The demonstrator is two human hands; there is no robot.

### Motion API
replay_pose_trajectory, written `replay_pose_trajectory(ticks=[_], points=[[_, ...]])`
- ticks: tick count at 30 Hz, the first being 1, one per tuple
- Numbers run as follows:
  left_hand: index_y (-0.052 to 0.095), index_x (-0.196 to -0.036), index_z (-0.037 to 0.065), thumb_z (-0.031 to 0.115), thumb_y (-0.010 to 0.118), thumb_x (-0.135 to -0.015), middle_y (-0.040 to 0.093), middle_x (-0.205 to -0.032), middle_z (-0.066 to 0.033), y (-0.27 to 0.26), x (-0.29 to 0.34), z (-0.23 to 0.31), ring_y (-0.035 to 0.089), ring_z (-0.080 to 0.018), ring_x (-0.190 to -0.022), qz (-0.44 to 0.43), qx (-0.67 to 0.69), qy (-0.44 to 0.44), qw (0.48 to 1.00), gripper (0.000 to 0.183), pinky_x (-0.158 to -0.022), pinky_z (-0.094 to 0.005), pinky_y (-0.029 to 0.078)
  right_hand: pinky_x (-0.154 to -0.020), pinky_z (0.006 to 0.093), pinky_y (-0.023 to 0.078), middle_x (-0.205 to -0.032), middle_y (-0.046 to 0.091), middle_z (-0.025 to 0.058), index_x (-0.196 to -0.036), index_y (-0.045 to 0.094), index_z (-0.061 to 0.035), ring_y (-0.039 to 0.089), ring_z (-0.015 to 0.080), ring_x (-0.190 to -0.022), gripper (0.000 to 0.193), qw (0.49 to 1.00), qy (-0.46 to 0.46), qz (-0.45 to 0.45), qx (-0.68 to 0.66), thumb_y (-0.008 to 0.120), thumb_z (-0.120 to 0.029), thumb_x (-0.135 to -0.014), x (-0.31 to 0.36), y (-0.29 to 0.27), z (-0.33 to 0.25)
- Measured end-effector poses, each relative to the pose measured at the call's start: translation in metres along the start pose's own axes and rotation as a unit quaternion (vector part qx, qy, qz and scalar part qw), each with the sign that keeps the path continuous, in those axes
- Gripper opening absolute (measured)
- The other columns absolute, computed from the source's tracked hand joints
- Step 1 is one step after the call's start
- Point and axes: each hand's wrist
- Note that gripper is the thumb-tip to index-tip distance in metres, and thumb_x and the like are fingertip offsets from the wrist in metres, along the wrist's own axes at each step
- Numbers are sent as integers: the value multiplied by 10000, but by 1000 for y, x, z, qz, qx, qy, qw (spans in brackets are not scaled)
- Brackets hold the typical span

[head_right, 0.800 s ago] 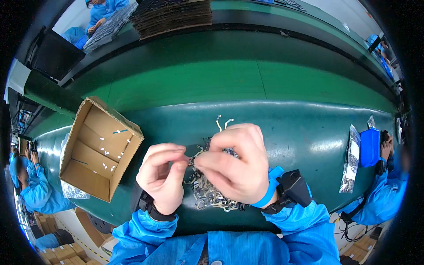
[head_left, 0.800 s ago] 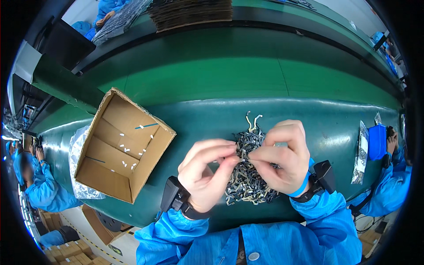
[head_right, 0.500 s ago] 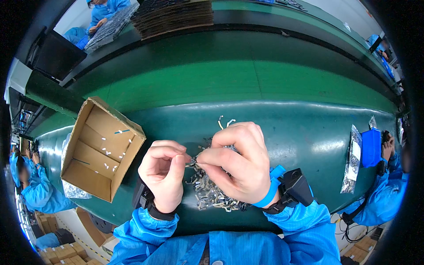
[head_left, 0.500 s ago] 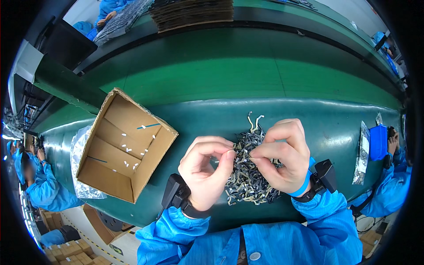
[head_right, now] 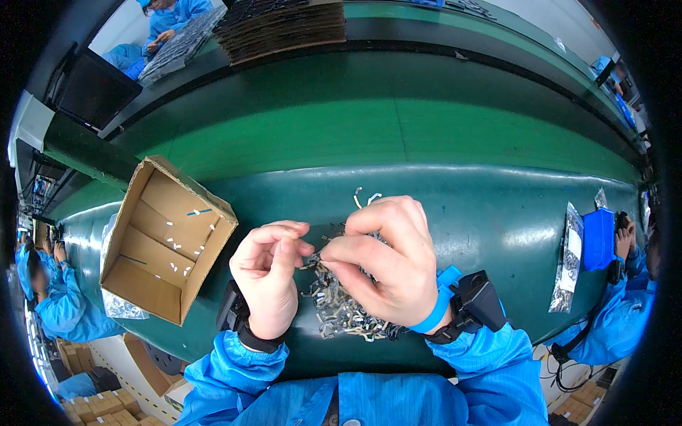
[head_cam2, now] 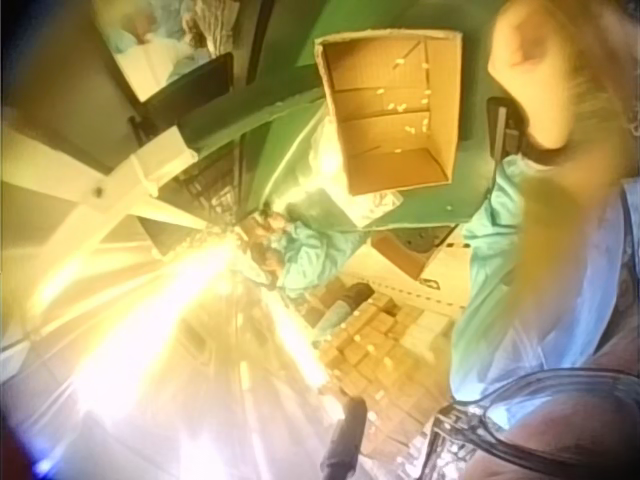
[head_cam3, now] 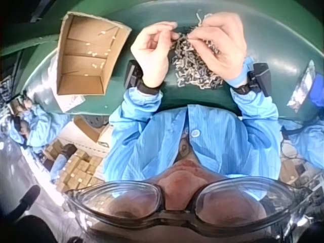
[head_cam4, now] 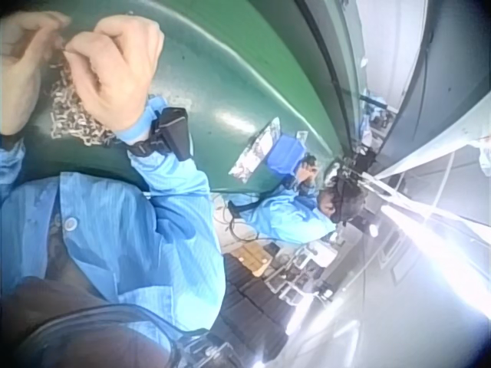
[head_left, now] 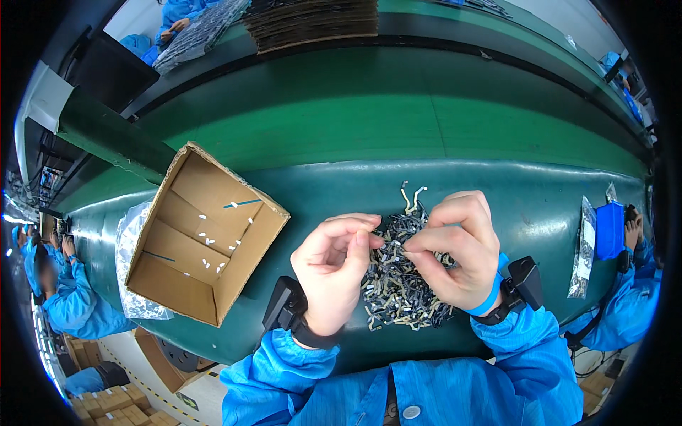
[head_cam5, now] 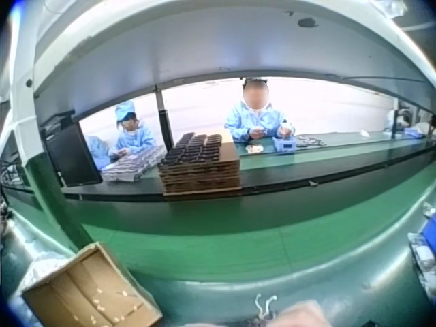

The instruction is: Assembling small electronic components by inserting metal pins into black plastic housings at a factory workbench.

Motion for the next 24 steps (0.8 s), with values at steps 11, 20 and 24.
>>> replay_pose_trajectory(ticks=[11,20,24], points=[[611,-997,-25,-47,570,-899,644,-1062,-153,-1,0,0,648,-150,-833,-18,17,-3,1000,108,-742,-253,513,-715,366,417,-835,538,28,-832,665,-121,541,235,-783,269,1000,4,-6,-7,774,-39,-600,1,1,1],[457,-841,29,185,473,-1002,517,-788,-73,6,-2,-4,559,-142,-662,-12,-58,59,996,225,-576,-237,452,-704,361,408,-837,542,30,-822,664,-120,538,234,-783,245,1000,5,-13,-23,763,-41,-613,0,2,2],[436,-797,34,249,424,-1020,482,-740,-69,-1,3,-4,531,-141,-610,-62,-83,53,993,309,-570,-252,449,-693,356,400,-839,543,31,-819,663,-118,535,231,-782,234,999,16,-16,-33,756,-39,-619,0,2,3]])
Point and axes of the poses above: each hand's wrist, its own x-axis away from the middle knuckle, its own y-axis out of the palm, z = x × y
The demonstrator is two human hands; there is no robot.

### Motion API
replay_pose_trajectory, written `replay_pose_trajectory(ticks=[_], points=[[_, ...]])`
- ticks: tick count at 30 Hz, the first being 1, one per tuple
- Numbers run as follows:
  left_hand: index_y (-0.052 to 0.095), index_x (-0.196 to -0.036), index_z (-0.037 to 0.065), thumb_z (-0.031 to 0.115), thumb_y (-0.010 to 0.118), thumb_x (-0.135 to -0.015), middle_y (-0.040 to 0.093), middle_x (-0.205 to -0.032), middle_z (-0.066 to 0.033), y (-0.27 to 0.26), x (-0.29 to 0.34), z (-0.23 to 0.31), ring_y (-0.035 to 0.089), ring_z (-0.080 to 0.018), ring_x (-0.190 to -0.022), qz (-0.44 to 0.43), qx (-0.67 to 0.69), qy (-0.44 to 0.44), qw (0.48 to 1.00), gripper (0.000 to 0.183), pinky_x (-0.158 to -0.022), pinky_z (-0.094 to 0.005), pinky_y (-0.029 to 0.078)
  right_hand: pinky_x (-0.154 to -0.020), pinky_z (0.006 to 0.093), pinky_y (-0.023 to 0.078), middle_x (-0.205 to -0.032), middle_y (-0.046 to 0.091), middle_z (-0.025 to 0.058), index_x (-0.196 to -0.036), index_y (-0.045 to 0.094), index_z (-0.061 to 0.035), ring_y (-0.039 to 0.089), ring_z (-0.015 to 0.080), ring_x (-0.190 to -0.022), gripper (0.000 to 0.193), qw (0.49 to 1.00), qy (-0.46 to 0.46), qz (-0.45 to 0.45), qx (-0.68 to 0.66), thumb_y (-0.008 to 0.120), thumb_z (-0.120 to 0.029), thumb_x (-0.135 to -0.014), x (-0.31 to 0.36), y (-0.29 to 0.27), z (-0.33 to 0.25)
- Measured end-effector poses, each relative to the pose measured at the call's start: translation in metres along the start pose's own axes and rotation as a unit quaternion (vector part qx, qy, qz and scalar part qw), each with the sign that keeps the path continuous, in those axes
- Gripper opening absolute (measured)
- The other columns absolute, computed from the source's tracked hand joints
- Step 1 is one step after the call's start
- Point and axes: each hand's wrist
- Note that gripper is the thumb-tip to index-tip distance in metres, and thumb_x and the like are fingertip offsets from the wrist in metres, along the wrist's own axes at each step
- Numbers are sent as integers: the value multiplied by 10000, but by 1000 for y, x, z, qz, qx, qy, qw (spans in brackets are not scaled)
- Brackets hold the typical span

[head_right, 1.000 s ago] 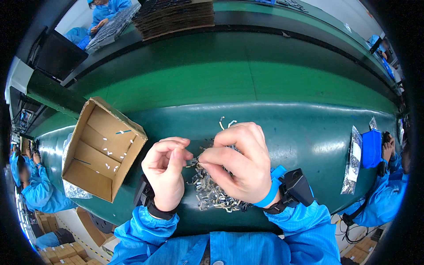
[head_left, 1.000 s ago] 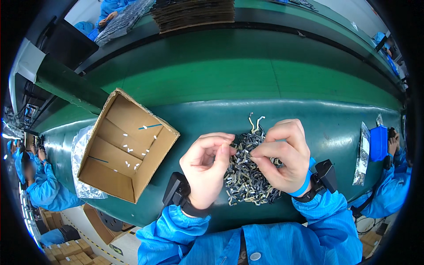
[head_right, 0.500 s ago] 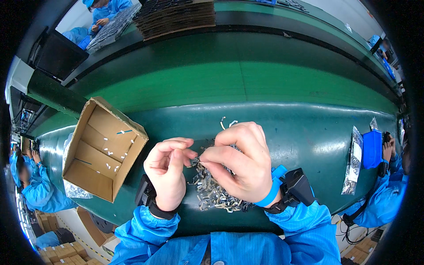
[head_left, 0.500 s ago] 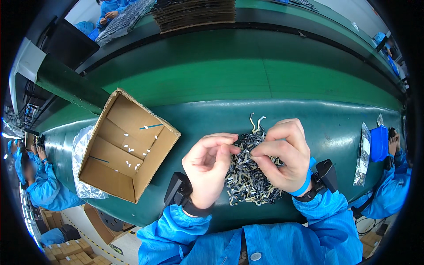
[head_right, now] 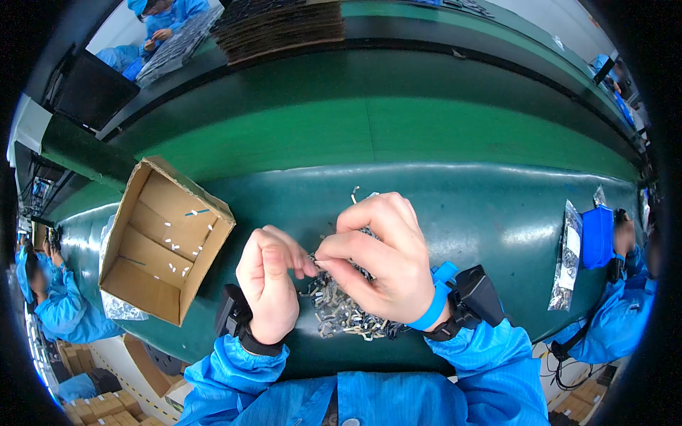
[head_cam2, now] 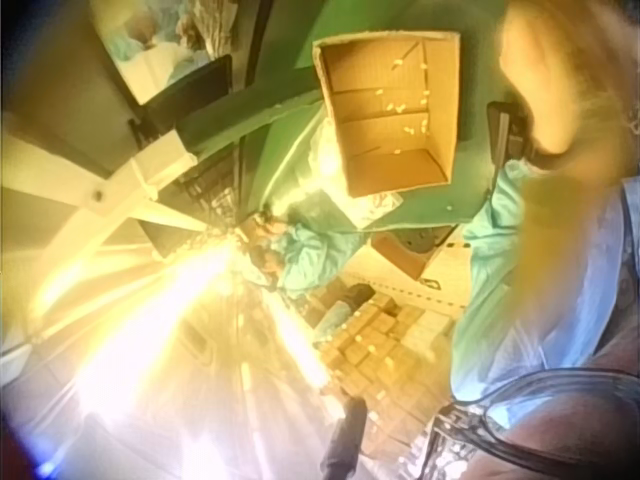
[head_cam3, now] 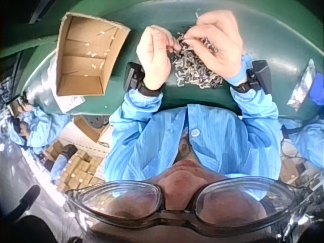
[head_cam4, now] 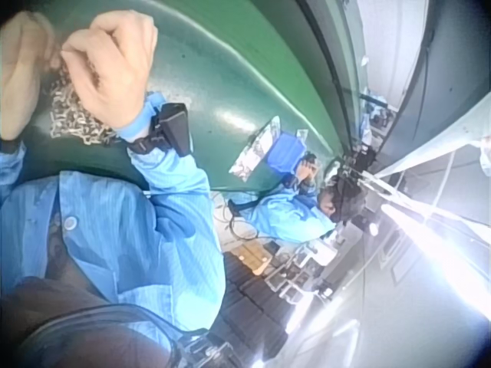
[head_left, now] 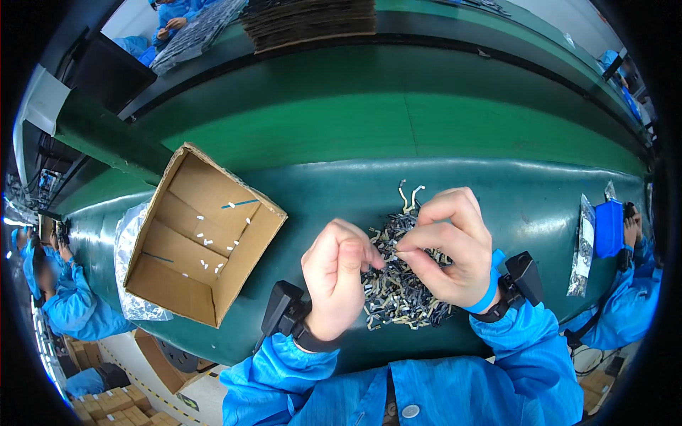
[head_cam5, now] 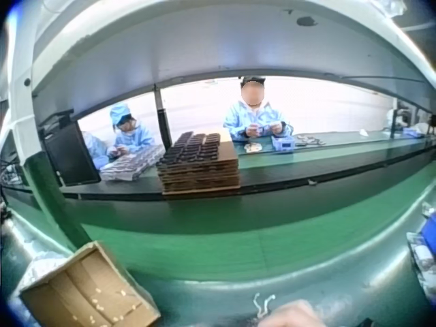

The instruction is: Assembling small electronic components by inserting metal pins into black plastic housings at a factory workbench.

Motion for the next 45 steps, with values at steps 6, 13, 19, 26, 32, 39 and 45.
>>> replay_pose_trajectory(ticks=[6,13,19,26,32,39,45], points=[[428,-806,43,230,433,-1018,492,-752,-70,-2,-4,0,524,-137,-604,-22,1,24,999,283,-572,-244,449,-690,356,400,-838,546,31,-819,665,-120,534,230,-782,234,1000,14,1,-13,755,-34,-621,0,2,0],[445,-962,29,68,527,-964,590,-957,-116,3,-5,-5,607,-131,-779,-9,100,-17,995,91,-659,-228,462,-688,353,409,-836,548,39,-821,663,-106,531,237,-780,244,1000,12,3,-5,766,-29,-614,0,0,2],[518,-1028,4,62,512,-971,650,-1035,-138,2,-2,0,652,-149,-826,11,92,-57,994,82,-685,-232,477,-685,349,410,-838,543,44,-820,662,-102,520,237,-783,228,1000,13,-2,-2,771,-28,-634,-1,-1,0],[549,-994,1,77,514,-972,656,-1008,-133,-1,-1,-1,653,-155,-813,29,101,-58,993,87,-679,-235,479,-697,351,410,-844,544,40,-830,667,-109,522,236,-791,238,1000,14,-2,-4,769,-33,-629,0,-1,1],[599,-911,-6,-29,633,-854,651,-974,-155,-2,-3,6,644,-172,-810,12,-51,82,995,70,-661,-263,530,-729,368,411,-864,549,8,-838,675,-150,536,231,-812,266,999,-29,-10,38,756,-51,-605,1,-1,1],[661,-934,23,-93,719,-713,648,-993,-136,-1,-4,9,657,-221,-831,11,-198,199,960,257,-690,-288,547,-742,380,420,-889,554,-16,-835,689,-191,537,212,-837,291,989,-95,10,112,730,-117,-557,6,-2,-1],[667,-913,31,-80,753,-681,645,-962,-119,-1,-3,9,653,-223,-823,20,-209,204,956,271,-698,-296,546,-741,379,424,-891,550,-11,-837,693,-183,536,212,-842,295,987,-104,20,118,733,-133,-550,6,-3,-1]])
Point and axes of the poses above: each hand's wrist, its own x-axis away from the middle knuckle, its own y-axis out of the palm, z = x × y
